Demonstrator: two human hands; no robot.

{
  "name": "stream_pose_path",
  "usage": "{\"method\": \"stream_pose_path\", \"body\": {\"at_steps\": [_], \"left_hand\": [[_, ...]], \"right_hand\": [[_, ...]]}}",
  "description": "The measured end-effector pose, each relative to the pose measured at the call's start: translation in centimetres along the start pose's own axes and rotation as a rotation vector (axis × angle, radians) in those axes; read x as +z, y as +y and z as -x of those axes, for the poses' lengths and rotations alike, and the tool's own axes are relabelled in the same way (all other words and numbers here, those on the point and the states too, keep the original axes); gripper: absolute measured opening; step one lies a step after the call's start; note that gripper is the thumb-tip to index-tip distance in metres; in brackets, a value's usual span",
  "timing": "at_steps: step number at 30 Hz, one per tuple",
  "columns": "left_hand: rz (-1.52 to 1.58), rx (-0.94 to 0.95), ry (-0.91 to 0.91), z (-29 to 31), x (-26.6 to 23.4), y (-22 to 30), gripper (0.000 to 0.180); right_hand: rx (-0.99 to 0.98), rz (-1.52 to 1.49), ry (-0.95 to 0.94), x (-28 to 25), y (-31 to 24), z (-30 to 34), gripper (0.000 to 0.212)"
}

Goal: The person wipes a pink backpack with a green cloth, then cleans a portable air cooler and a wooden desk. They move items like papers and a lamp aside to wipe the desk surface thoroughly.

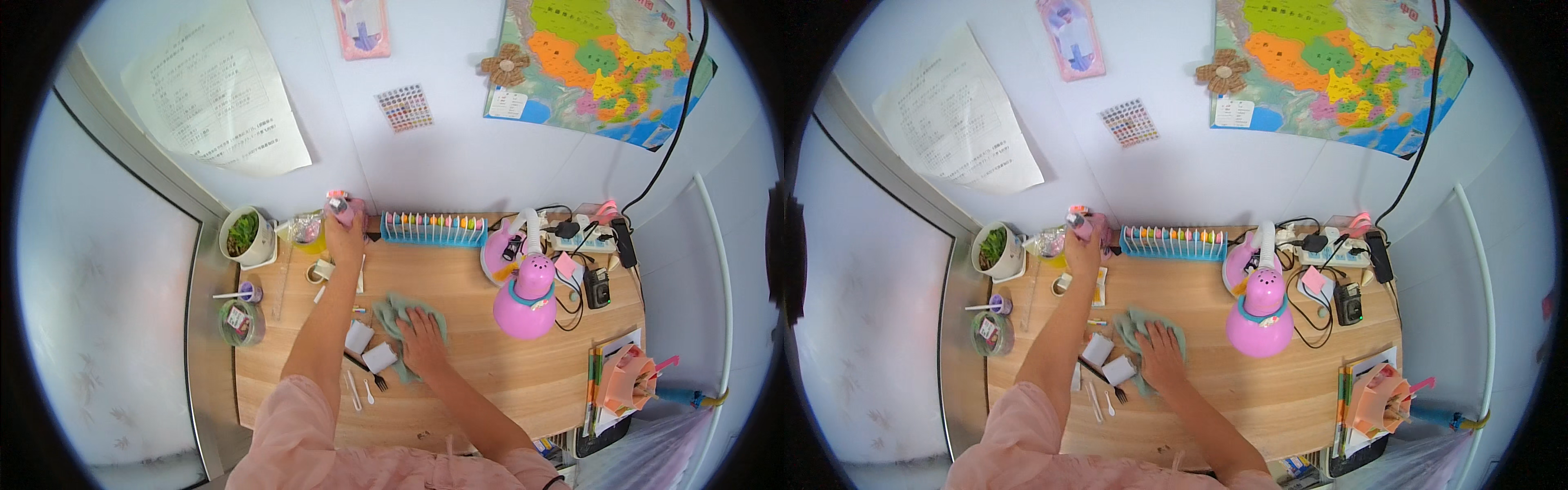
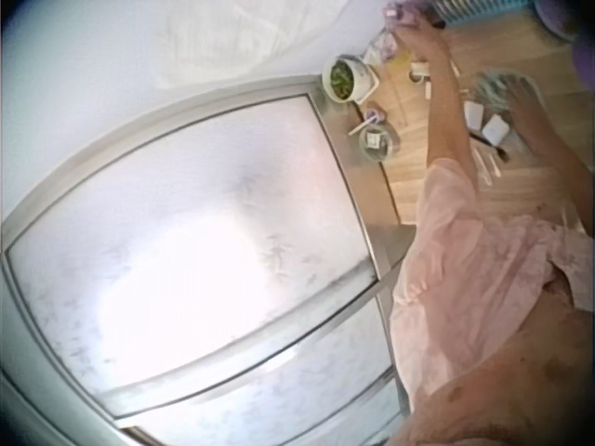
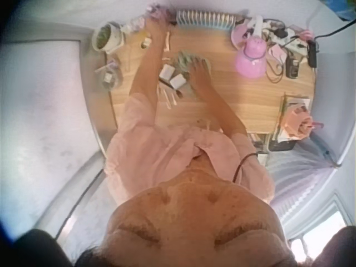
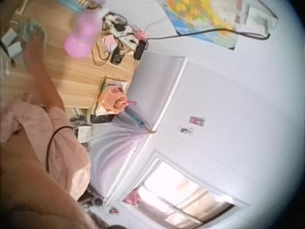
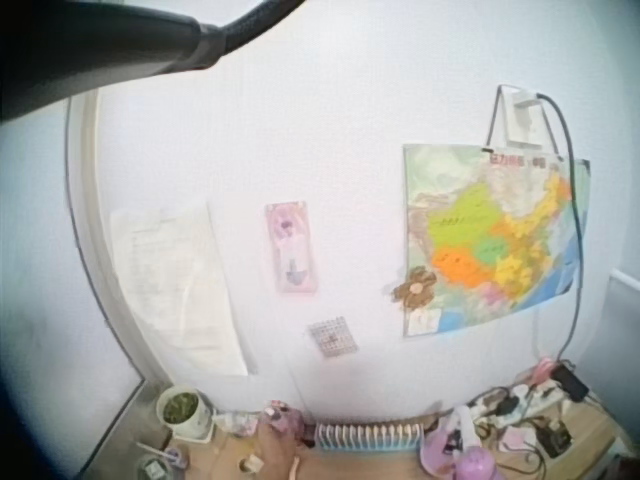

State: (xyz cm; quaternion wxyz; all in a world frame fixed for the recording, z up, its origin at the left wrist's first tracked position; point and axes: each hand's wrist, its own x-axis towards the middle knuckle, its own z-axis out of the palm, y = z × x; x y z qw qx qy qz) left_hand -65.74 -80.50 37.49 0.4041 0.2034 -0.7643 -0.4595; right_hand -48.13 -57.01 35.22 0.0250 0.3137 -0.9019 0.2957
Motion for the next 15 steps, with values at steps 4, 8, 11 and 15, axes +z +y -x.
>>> {"method": "stream_pose_path", "body": {"at_steps": [4,8,11,15], "left_hand": [[-0.174,-0.061,-0.133,0.6,-0.2,1.1,0.039],[0.044,-0.193,-0.266,3.4,-2.6,4.9,0.036],[0.076,-0.212,-0.350,6.3,-3.5,7.2,0.033],[-0.103,-0.067,-0.431,10.3,-1.1,10.3,0.037]], "right_hand": [[-0.212,-0.070,-0.090,3.2,-1.2,-2.1,0.044],[-0.185,-0.239,-0.003,4.1,3.8,-0.5,0.045],[0.215,0.118,0.249,-1.8,6.9,-0.9,0.046],[0.326,0.206,0.215,-2.2,5.3,-1.7,0.047]]}}
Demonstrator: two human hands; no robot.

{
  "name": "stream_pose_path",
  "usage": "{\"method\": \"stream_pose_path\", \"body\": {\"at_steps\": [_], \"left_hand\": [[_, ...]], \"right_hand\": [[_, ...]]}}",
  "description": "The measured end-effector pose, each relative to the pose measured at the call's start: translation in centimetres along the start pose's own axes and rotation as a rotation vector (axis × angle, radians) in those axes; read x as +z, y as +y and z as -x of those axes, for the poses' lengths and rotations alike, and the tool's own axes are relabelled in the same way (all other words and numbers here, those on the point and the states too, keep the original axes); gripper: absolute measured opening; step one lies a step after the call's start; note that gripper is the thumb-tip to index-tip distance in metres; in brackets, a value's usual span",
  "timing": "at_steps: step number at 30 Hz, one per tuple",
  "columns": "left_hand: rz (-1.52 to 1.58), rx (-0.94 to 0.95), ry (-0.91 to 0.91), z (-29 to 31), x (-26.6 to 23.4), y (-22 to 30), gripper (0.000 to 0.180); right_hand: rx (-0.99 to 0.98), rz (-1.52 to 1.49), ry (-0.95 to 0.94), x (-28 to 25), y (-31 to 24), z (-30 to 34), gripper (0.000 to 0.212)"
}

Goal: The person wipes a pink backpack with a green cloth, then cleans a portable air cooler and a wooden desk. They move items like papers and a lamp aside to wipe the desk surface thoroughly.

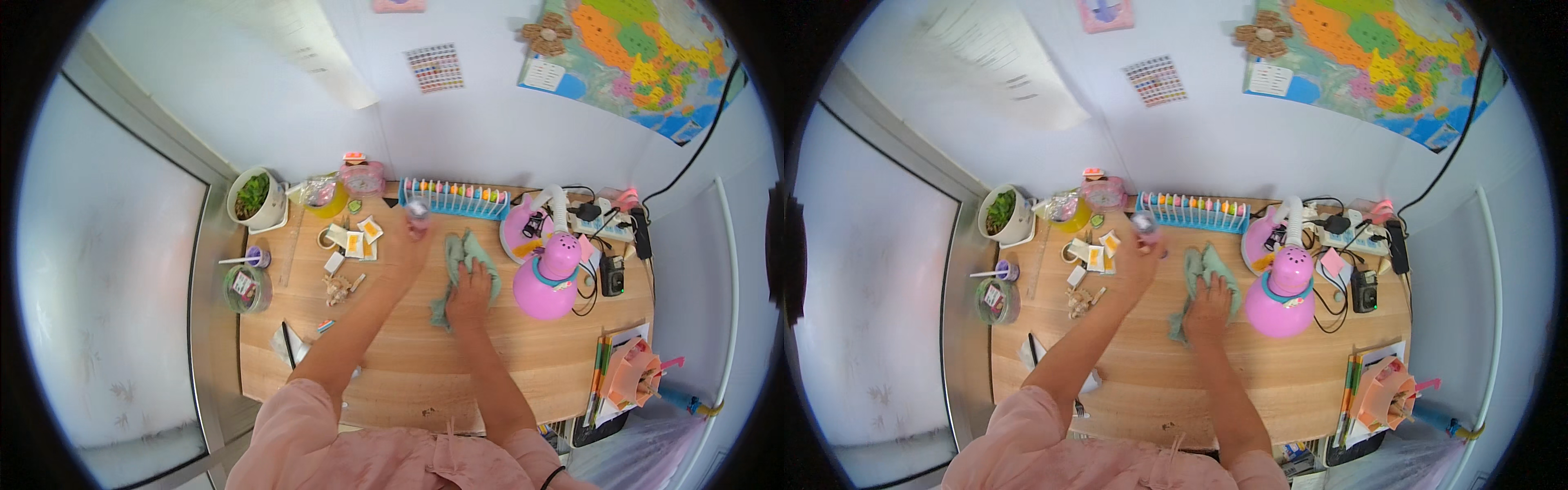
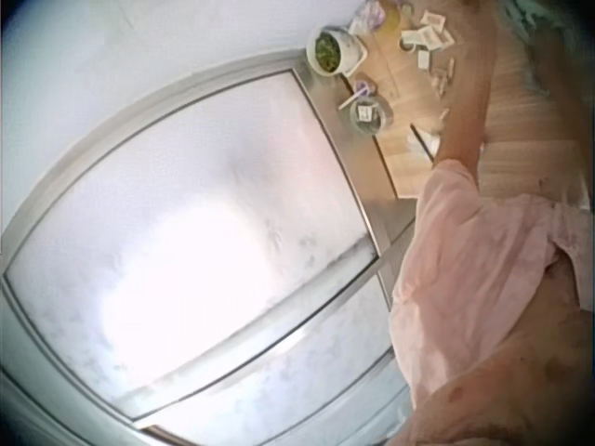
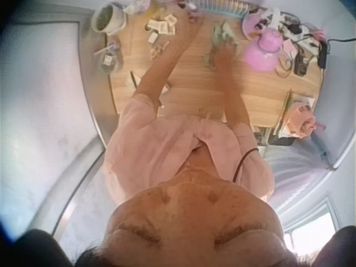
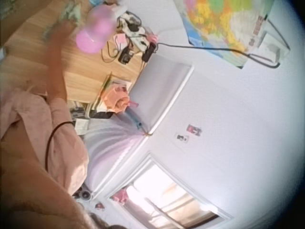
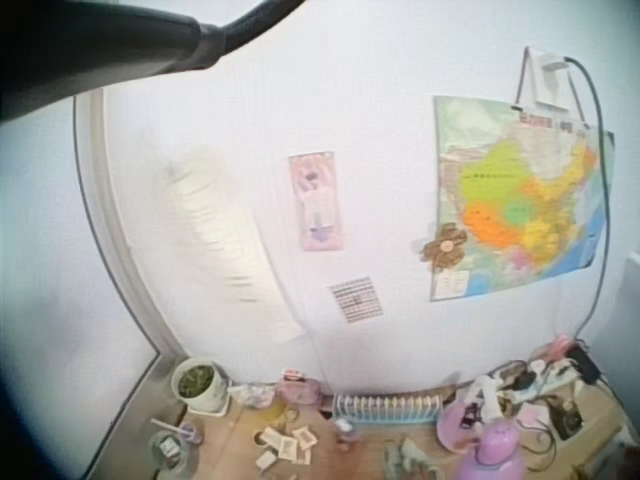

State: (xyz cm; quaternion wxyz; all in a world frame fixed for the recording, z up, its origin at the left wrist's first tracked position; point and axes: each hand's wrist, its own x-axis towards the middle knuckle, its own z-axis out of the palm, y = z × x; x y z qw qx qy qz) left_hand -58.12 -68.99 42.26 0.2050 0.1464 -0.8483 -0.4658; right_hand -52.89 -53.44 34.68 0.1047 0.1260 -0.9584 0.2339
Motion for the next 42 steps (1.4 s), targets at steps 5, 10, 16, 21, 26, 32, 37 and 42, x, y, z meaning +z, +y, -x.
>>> {"method": "stream_pose_path", "body": {"at_steps": [5,10,16,21,26,32,37,42], "left_hand": [[0.017,0.086,-0.059,0.5,4.1,0.6,0.042],[0.044,0.148,-0.053,0.7,5.0,-0.1,0.042],[-0.052,0.277,-0.075,0.6,6.4,-0.2,0.043],[0.021,0.278,-0.050,-0.6,8.4,1.1,0.045],[0.101,0.122,-0.101,-1.5,9.6,1.7,0.055],[0.137,0.035,-0.201,-1.1,9.0,1.9,0.071],[0.056,0.057,-0.158,1.9,1.0,-1.2,0.075],[0.090,-0.393,0.094,9.5,-16.6,-8.7,0.044]], "right_hand": [[-0.257,-0.305,-0.169,4.3,-6.3,4.0,0.046],[-0.291,-0.232,-0.297,2.2,-2.3,5.6,0.049],[0.047,0.102,0.103,-1.4,2.2,7.1,0.053],[-0.069,-0.665,-0.330,0.9,-6.9,7.6,0.043],[-0.296,-0.101,-0.173,-0.4,-1.2,12.3,0.048],[0.199,0.057,0.086,-3.1,6.5,12.4,0.052],[-0.117,-0.101,-0.014,2.2,-4.1,7.8,0.046],[-0.523,-0.299,-0.316,1.9,-9.0,10.7,0.037]]}}
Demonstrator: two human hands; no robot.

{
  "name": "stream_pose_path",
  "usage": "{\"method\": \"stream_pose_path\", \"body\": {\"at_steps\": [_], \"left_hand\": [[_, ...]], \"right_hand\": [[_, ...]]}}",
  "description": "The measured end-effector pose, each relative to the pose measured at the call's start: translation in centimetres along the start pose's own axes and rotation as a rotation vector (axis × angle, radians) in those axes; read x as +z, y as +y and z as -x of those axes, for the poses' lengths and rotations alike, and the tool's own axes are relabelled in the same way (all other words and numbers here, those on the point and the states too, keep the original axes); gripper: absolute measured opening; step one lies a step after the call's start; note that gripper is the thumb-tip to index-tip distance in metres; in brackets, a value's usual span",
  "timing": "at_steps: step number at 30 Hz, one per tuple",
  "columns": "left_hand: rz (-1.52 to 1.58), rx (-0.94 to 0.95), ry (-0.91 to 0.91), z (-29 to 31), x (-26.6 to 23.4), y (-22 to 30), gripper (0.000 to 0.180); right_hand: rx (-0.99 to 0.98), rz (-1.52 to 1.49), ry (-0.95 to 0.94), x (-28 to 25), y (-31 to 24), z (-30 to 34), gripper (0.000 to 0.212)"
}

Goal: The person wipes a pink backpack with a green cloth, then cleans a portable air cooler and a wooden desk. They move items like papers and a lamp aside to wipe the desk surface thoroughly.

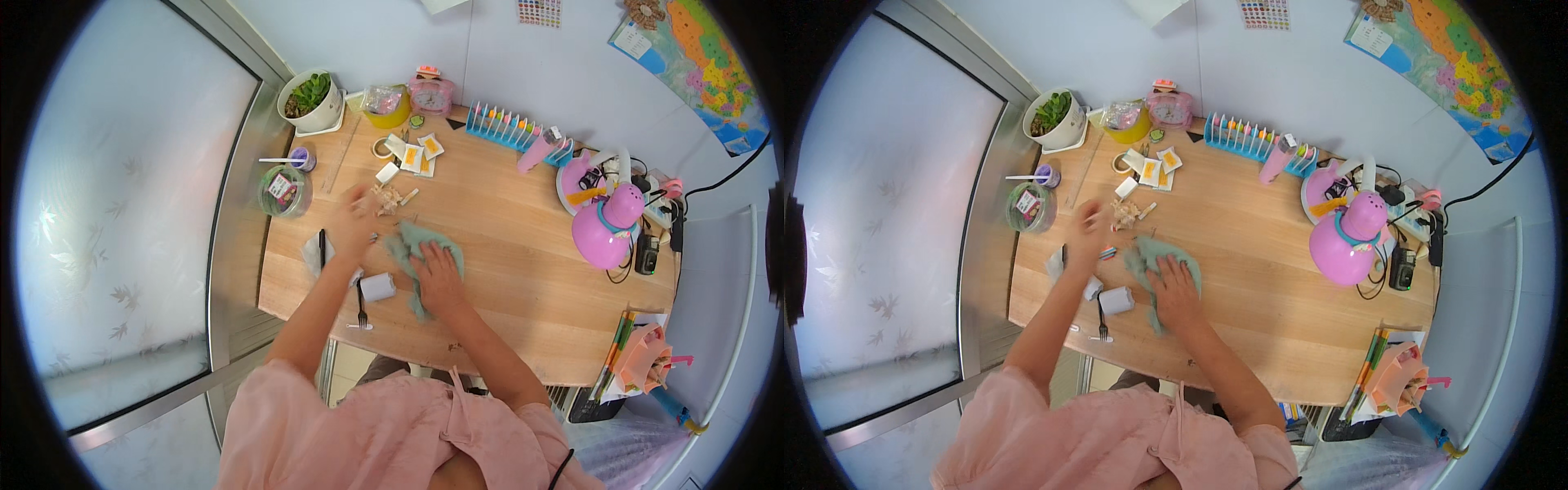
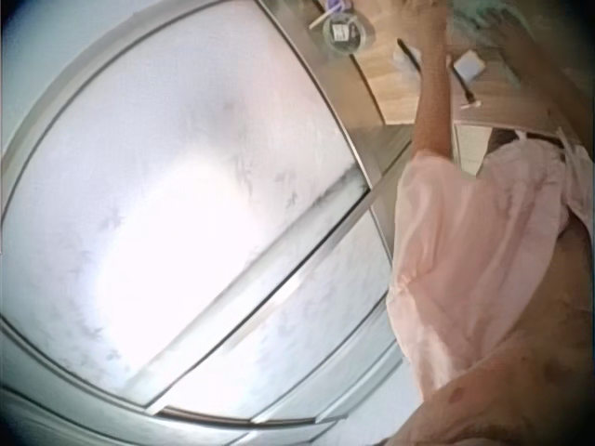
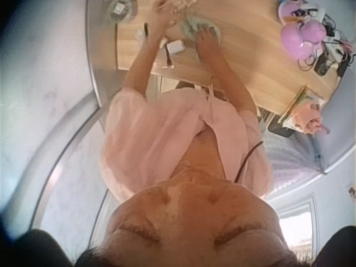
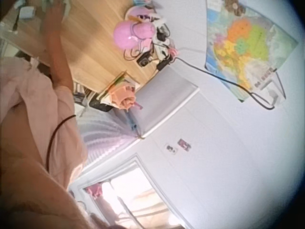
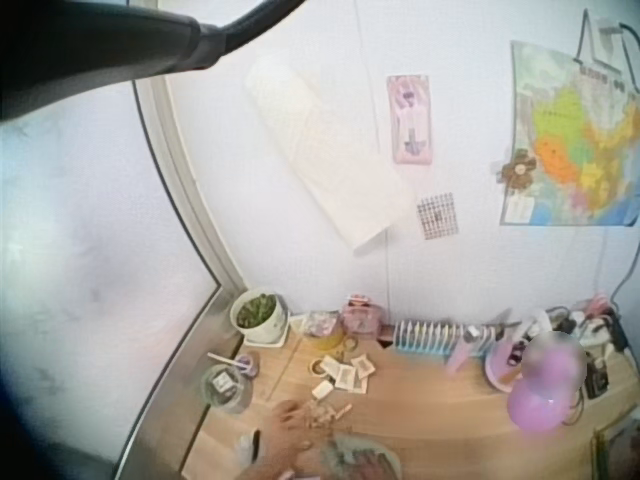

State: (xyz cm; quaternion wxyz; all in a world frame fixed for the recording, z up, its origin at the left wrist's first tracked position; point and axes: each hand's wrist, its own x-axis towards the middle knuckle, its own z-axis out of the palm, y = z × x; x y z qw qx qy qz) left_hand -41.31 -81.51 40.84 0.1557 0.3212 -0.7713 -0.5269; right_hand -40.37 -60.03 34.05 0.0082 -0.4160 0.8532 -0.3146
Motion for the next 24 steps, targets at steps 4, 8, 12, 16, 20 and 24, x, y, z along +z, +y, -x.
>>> {"method": "stream_pose_path", "body": {"at_steps": [4,8,12,16,20,24], "left_hand": [[-0.460,-0.175,0.303,6.6,-11.1,-9.5,0.064],[-0.303,-0.405,0.322,8.0,-10.8,-12.7,0.074],[-0.413,-0.302,0.360,4.9,-8.2,-13.4,0.069],[-0.228,-0.406,0.232,3.1,-10.2,-16.6,0.064],[0.126,-0.438,0.280,4.0,-11.4,-12.1,0.055],[0.231,-0.417,0.097,5.4,-13.2,-14.0,0.051]], "right_hand": [[-0.040,-0.067,-0.163,-2.7,3.2,7.0,0.039],[0.459,0.355,0.237,-7.8,11.4,9.0,0.048],[0.547,0.373,0.348,-5.7,12.2,4.8,0.050],[0.118,0.205,0.113,-1.8,2.4,1.4,0.045],[-0.155,0.106,-0.102,-2.7,-0.1,6.7,0.041],[0.431,-0.013,-0.074,-2.9,6.4,11.2,0.041]]}}
